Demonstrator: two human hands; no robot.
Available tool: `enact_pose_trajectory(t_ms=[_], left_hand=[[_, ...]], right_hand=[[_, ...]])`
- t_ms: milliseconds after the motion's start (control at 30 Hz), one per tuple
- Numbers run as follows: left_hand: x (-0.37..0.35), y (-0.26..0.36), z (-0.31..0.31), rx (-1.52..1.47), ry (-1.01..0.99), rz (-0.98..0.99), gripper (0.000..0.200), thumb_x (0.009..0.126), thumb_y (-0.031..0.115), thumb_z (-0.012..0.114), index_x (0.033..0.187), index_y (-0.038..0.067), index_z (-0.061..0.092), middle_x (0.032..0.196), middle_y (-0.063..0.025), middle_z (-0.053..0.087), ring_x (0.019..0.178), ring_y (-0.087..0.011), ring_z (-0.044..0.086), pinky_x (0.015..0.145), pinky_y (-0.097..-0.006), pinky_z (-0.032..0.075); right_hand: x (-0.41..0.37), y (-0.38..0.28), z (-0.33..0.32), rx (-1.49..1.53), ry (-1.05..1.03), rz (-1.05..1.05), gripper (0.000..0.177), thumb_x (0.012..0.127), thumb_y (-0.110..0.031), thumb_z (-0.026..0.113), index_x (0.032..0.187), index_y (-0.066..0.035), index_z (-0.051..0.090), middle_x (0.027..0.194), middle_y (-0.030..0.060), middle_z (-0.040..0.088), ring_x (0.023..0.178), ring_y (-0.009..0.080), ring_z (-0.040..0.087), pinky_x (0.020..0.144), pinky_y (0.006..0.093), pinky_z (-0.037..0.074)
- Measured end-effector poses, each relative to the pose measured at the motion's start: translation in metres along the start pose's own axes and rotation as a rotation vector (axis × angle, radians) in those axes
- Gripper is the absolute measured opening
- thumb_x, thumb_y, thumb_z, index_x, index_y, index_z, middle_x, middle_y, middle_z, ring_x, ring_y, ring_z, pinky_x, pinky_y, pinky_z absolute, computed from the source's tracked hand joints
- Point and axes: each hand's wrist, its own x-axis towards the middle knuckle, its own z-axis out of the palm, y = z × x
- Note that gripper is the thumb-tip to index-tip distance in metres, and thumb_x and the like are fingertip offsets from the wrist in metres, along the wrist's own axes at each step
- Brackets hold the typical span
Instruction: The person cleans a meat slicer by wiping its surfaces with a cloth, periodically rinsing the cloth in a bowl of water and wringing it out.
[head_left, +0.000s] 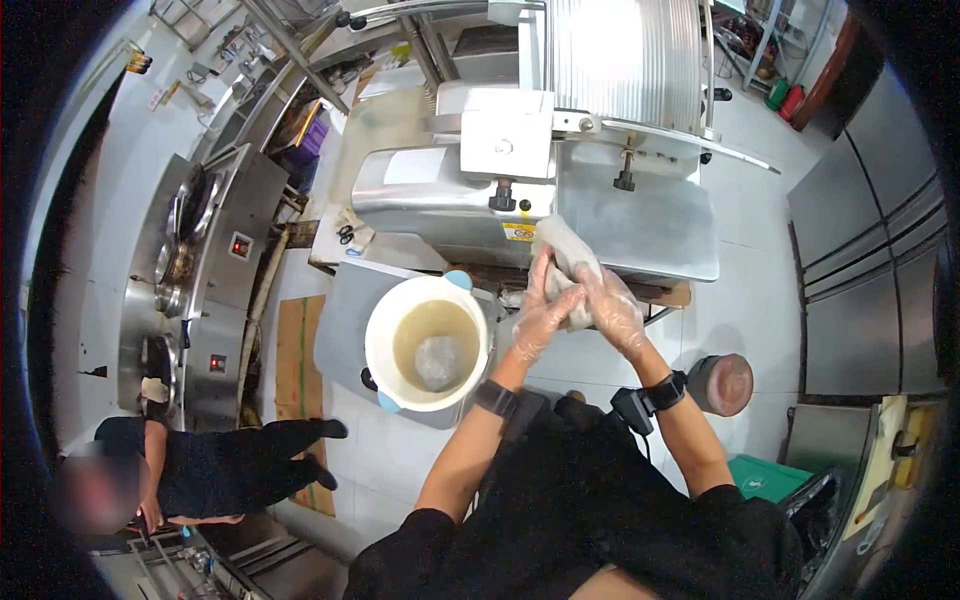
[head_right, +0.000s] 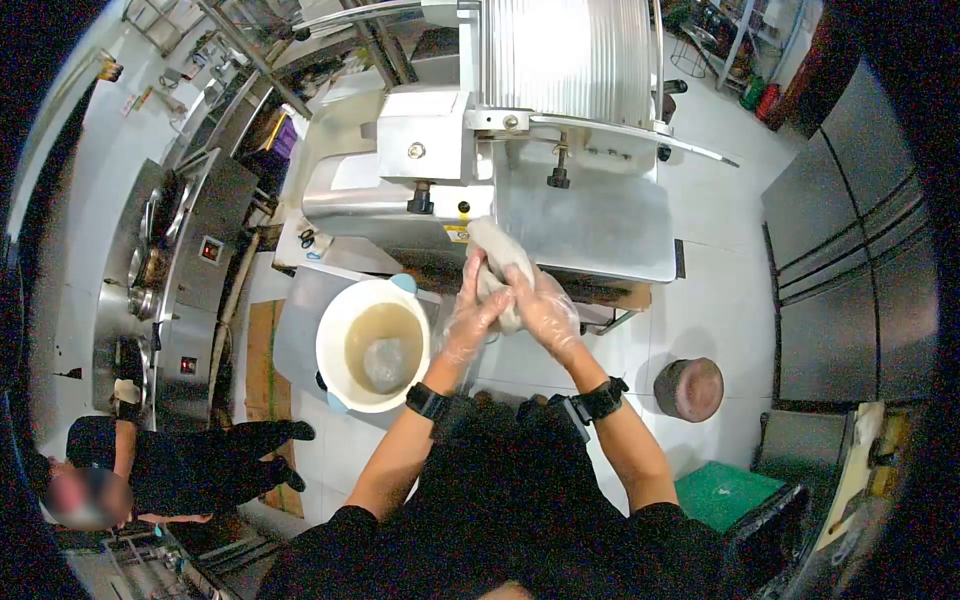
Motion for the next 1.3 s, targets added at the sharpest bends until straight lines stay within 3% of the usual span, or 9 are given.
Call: enact_pose_trajectory(t_ms=[67,300,467,567,800,967,1100,1200,1300], left_hand=[[-0.004,0.019,-0.006,-0.342,-0.072,0.006,0.086,0.088,0.023,0.072,0.154,0.004,0.02,0.152,-0.0133,0.032,0.134,-0.0212,0.038,0.11,-0.0322,0.034],[0.012,0.032,-0.023,-0.186,0.094,0.03,0.06,0.086,0.009,0.068,0.141,0.002,0.044,0.131,-0.0092,0.054,0.118,-0.0165,0.05,0.102,-0.0305,0.04],[0.043,0.056,-0.05,0.383,0.495,0.114,0.052,0.079,0.007,0.063,0.13,0.0,0.054,0.121,-0.0157,0.062,0.111,-0.0257,0.059,0.098,-0.0349,0.045],[0.077,0.052,-0.08,0.763,0.429,0.39,0.052,0.077,0.014,0.066,0.128,0.01,0.056,0.119,-0.0206,0.058,0.102,-0.0382,0.061,0.093,-0.0408,0.049],[0.101,0.029,-0.067,1.104,0.336,0.187,0.061,0.079,0.026,0.069,0.135,0.013,0.05,0.106,-0.0194,0.065,0.095,-0.0379,0.064,0.084,-0.0444,0.052],[0.082,0.033,-0.061,0.742,0.231,-0.068,0.049,0.079,0.035,0.069,0.118,0.007,0.059,0.099,-0.0213,0.067,0.093,-0.0359,0.066,0.082,-0.0431,0.051],[0.066,0.031,-0.068,0.634,0.292,-0.044,0.047,0.077,0.032,0.07,0.115,0.006,0.059,0.097,-0.0207,0.068,0.091,-0.0367,0.065,0.082,-0.0444,0.05],[0.077,0.04,-0.077,0.844,0.525,0.361,0.039,0.077,0.018,0.07,0.111,0.003,0.057,0.113,-0.0209,0.053,0.095,-0.0376,0.058,0.082,-0.0453,0.05],[0.092,0.068,-0.071,0.875,0.376,0.171,0.046,0.078,0.022,0.069,0.12,0.008,0.056,0.118,-0.017,0.052,0.099,-0.038,0.06,0.087,-0.0456,0.05]], right_hand=[[0.0,0.001,0.013,-0.036,0.026,-0.076,0.064,0.098,-0.053,0.038,0.126,0.001,0.055,0.11,0.0262,0.064,0.102,0.0408,0.059,0.091,0.0437,0.043],[0.001,-0.048,0.026,-0.349,0.006,-0.222,0.061,0.098,-0.052,0.04,0.129,-0.001,0.053,0.103,0.0256,0.066,0.097,0.0429,0.061,0.086,0.047,0.046],[0.014,-0.019,0.035,-0.451,0.308,-0.415,0.053,0.097,-0.045,0.048,0.128,-0.002,0.056,0.115,0.0246,0.062,0.101,0.0417,0.061,0.086,0.0471,0.048],[0.009,-0.014,0.024,-0.407,0.306,-0.308,0.047,0.099,-0.041,0.048,0.125,-0.003,0.058,0.115,0.0246,0.062,0.103,0.041,0.061,0.088,0.0458,0.048],[0.006,-0.001,0.023,-0.407,0.321,-0.31,0.042,0.102,-0.036,0.045,0.122,-0.003,0.061,0.117,0.0214,0.062,0.105,0.0399,0.06,0.091,0.0428,0.046],[0.017,0.011,0.031,-0.255,0.263,-0.228,0.043,0.1,-0.037,0.047,0.116,-0.001,0.063,0.104,0.0235,0.066,0.097,0.0409,0.062,0.085,0.046,0.048],[0.022,0.021,0.031,-0.186,0.256,-0.217,0.044,0.1,-0.037,0.046,0.115,0.0,0.064,0.097,0.0223,0.068,0.093,0.0385,0.064,0.083,0.0439,0.048],[0.022,0.025,0.029,-0.094,0.285,-0.184,0.046,0.101,-0.039,0.045,0.119,-0.001,0.062,0.098,0.0207,0.069,0.091,0.0334,0.066,0.083,0.039,0.049],[0.021,0.004,0.025,-0.047,0.243,-0.141,0.047,0.101,-0.04,0.044,0.122,-0.001,0.06,0.101,0.021,0.068,0.091,0.0312,0.067,0.082,0.038,0.05]])
